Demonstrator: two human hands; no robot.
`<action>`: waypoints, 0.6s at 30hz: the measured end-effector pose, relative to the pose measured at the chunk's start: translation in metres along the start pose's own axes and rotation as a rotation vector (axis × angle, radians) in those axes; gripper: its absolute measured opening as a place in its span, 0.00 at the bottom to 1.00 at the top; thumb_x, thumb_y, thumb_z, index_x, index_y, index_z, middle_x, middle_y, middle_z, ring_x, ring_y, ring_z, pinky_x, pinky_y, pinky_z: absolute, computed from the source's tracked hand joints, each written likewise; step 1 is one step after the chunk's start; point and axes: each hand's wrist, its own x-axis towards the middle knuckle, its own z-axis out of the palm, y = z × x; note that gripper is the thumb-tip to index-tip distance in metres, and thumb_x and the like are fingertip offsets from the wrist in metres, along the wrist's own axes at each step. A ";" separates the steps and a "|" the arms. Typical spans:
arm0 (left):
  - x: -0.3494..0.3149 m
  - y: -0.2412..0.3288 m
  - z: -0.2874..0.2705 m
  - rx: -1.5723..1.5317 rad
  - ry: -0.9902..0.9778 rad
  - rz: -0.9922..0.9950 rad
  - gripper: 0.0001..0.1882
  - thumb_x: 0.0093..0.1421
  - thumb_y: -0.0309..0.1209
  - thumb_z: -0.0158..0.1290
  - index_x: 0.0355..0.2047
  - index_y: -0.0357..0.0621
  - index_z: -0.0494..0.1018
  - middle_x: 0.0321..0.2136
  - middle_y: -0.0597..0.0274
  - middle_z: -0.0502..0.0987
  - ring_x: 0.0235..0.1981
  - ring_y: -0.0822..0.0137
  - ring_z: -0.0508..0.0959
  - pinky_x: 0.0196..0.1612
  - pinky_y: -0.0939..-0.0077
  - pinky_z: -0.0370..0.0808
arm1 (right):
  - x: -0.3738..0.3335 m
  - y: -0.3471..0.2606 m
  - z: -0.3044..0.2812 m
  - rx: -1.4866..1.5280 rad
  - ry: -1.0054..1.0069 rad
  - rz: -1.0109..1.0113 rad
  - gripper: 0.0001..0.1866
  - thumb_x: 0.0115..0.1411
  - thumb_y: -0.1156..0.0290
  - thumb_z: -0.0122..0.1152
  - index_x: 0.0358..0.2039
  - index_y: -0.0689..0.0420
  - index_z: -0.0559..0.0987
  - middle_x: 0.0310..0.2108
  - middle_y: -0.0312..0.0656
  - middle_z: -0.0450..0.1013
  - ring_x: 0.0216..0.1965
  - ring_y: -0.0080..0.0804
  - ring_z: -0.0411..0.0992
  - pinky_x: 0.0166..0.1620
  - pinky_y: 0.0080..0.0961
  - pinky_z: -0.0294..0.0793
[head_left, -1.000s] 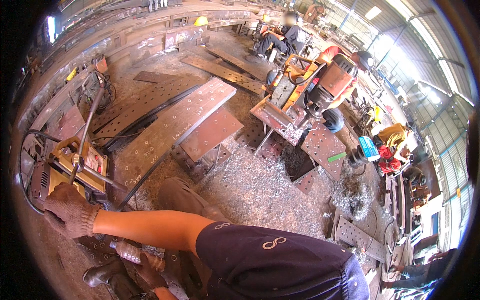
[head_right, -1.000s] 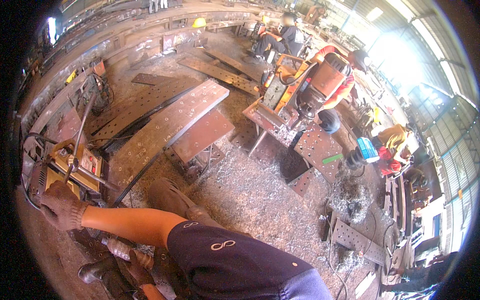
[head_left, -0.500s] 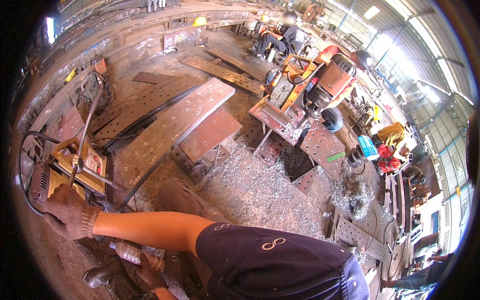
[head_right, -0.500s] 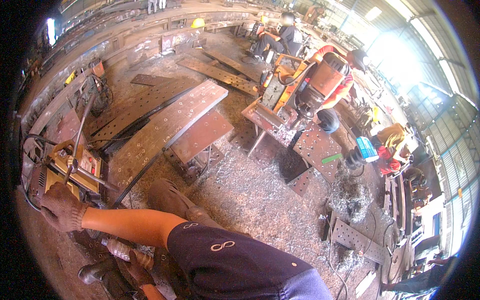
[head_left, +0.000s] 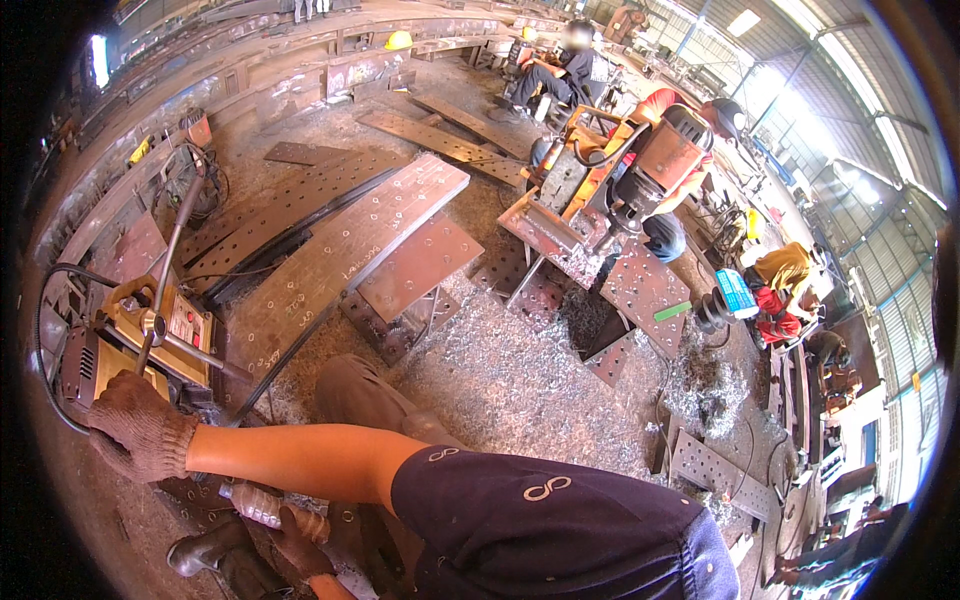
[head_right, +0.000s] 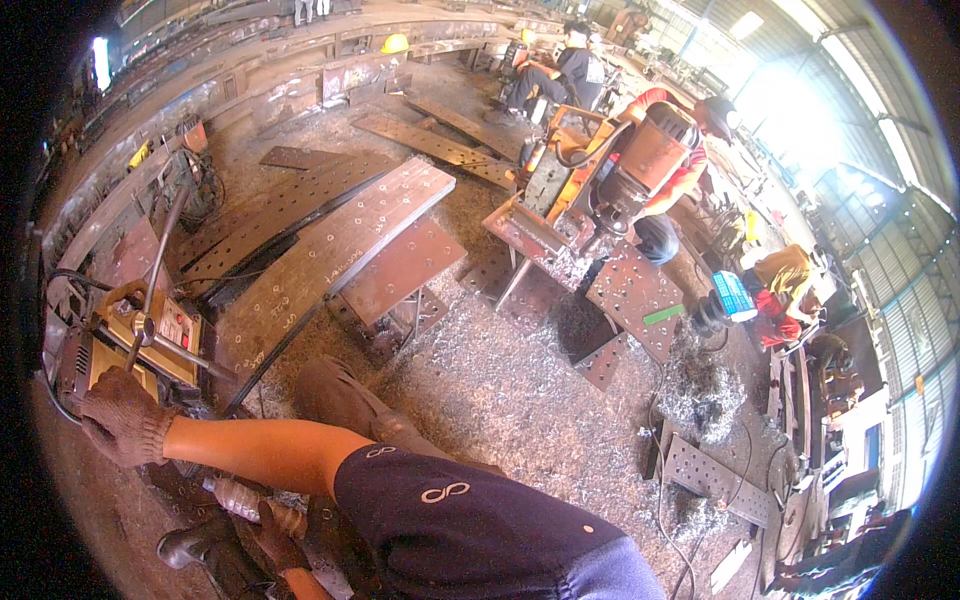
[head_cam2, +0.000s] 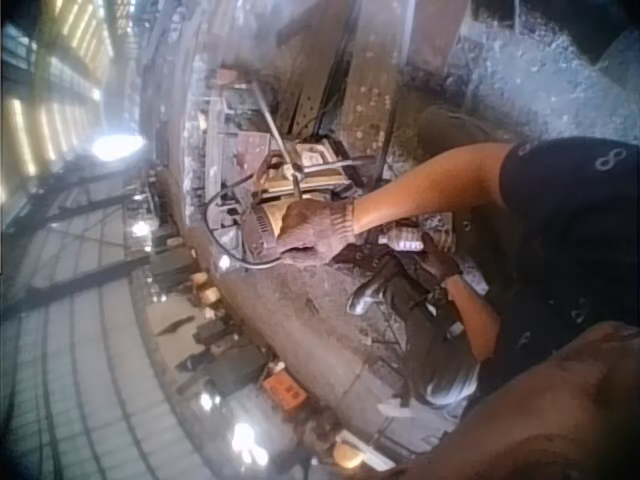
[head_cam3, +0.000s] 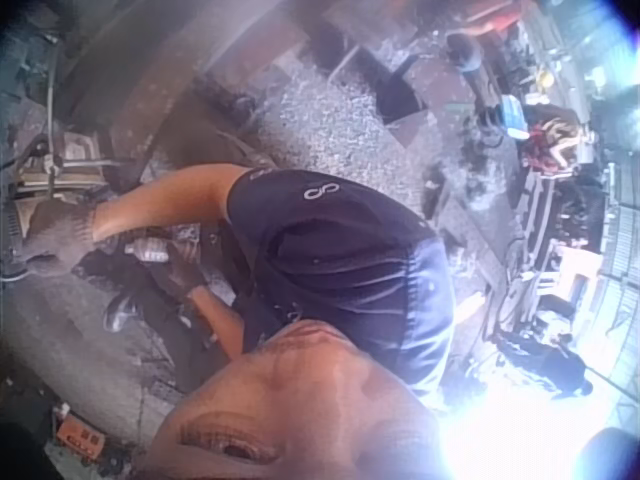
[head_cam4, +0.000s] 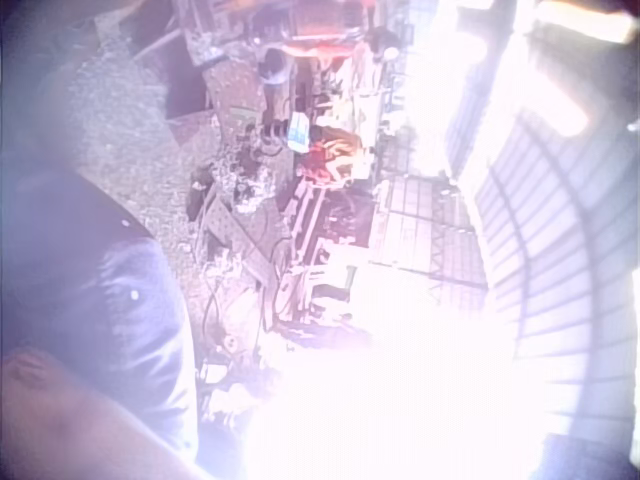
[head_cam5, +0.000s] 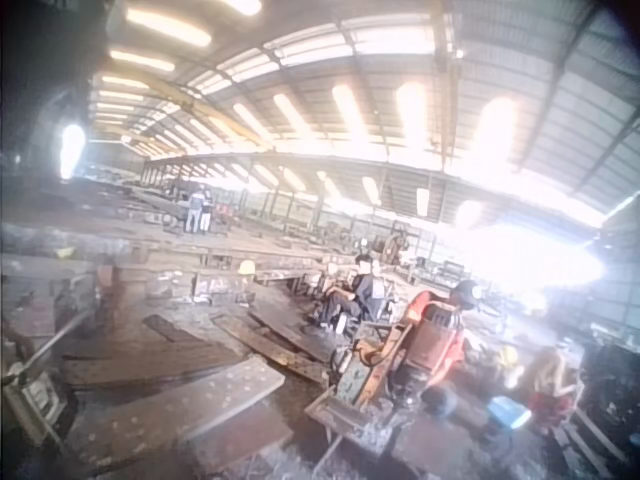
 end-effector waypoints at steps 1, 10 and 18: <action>-0.002 0.001 0.002 -0.003 -0.015 0.010 0.40 0.72 0.45 0.63 0.73 0.29 0.66 0.58 0.56 0.77 0.51 0.61 0.79 0.54 0.63 0.78 | -0.001 0.001 -0.001 0.000 -0.004 0.001 0.06 0.54 0.72 0.70 0.27 0.59 0.80 0.26 0.54 0.76 0.33 0.59 0.77 0.44 0.53 0.73; 0.035 -0.031 -0.022 -0.034 -0.011 -0.006 0.29 0.72 0.46 0.64 0.60 0.37 0.68 0.47 0.61 0.75 0.40 0.62 0.75 0.44 0.62 0.73 | -0.001 0.002 0.000 -0.015 -0.044 0.002 0.08 0.54 0.72 0.70 0.29 0.60 0.80 0.26 0.55 0.76 0.34 0.60 0.76 0.44 0.53 0.72; 0.065 -0.067 -0.028 -0.069 0.089 0.088 0.19 0.72 0.48 0.65 0.37 0.47 0.74 0.27 0.66 0.70 0.22 0.65 0.67 0.26 0.63 0.66 | -0.002 0.002 0.001 -0.016 -0.031 0.008 0.09 0.53 0.71 0.69 0.31 0.60 0.79 0.26 0.55 0.76 0.33 0.62 0.75 0.44 0.55 0.71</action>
